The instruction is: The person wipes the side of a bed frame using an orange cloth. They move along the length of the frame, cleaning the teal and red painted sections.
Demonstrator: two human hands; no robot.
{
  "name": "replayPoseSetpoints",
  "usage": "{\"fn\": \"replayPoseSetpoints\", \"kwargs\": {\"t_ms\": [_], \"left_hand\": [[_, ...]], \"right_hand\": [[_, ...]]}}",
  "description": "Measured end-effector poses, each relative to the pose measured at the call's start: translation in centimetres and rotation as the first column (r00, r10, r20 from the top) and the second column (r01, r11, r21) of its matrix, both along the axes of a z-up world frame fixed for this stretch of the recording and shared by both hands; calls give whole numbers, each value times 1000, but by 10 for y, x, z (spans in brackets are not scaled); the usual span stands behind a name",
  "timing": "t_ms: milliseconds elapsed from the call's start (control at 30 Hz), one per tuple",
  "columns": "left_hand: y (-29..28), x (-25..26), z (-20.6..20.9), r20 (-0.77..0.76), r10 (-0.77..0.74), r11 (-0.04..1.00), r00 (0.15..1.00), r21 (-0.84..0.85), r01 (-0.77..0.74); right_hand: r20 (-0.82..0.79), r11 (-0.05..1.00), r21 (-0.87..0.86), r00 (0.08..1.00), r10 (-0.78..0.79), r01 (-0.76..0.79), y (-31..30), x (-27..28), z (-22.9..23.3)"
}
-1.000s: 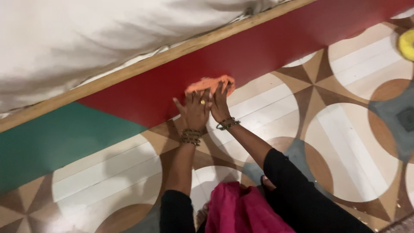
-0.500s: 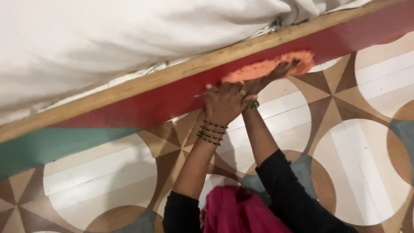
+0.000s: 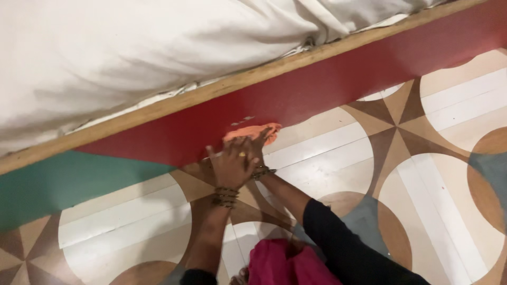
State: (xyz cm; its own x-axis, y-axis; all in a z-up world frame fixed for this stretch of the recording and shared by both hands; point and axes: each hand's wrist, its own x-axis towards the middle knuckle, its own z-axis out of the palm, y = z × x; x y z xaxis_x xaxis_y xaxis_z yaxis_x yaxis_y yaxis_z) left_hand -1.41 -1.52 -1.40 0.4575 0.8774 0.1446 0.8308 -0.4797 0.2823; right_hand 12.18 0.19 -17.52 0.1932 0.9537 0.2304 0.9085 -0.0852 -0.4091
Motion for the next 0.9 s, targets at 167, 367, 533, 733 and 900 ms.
{"fn": "replayPoseSetpoints", "kwargs": {"t_ms": [167, 367, 533, 733, 900], "left_hand": [[-4, -14, 42, 73, 48, 954, 996, 291, -67], [32, 102, 92, 264, -18, 851, 964, 511, -124], [48, 215, 126, 204, -159, 757, 966, 653, -14], [66, 313, 140, 134, -204, 657, 970, 753, 34], [76, 372, 138, 2, -304, 685, 953, 695, 218]], "right_hand": [[-242, 827, 559, 965, 105, 50, 11, -16, 125], [194, 621, 775, 979, -59, -116, 52, 127, 281], [247, 629, 770, 957, -148, -102, 62, 272, 300], [151, 774, 623, 955, -255, 108, 80, 438, 242], [88, 826, 490, 927, -365, 279, 77, 487, 186]]}}
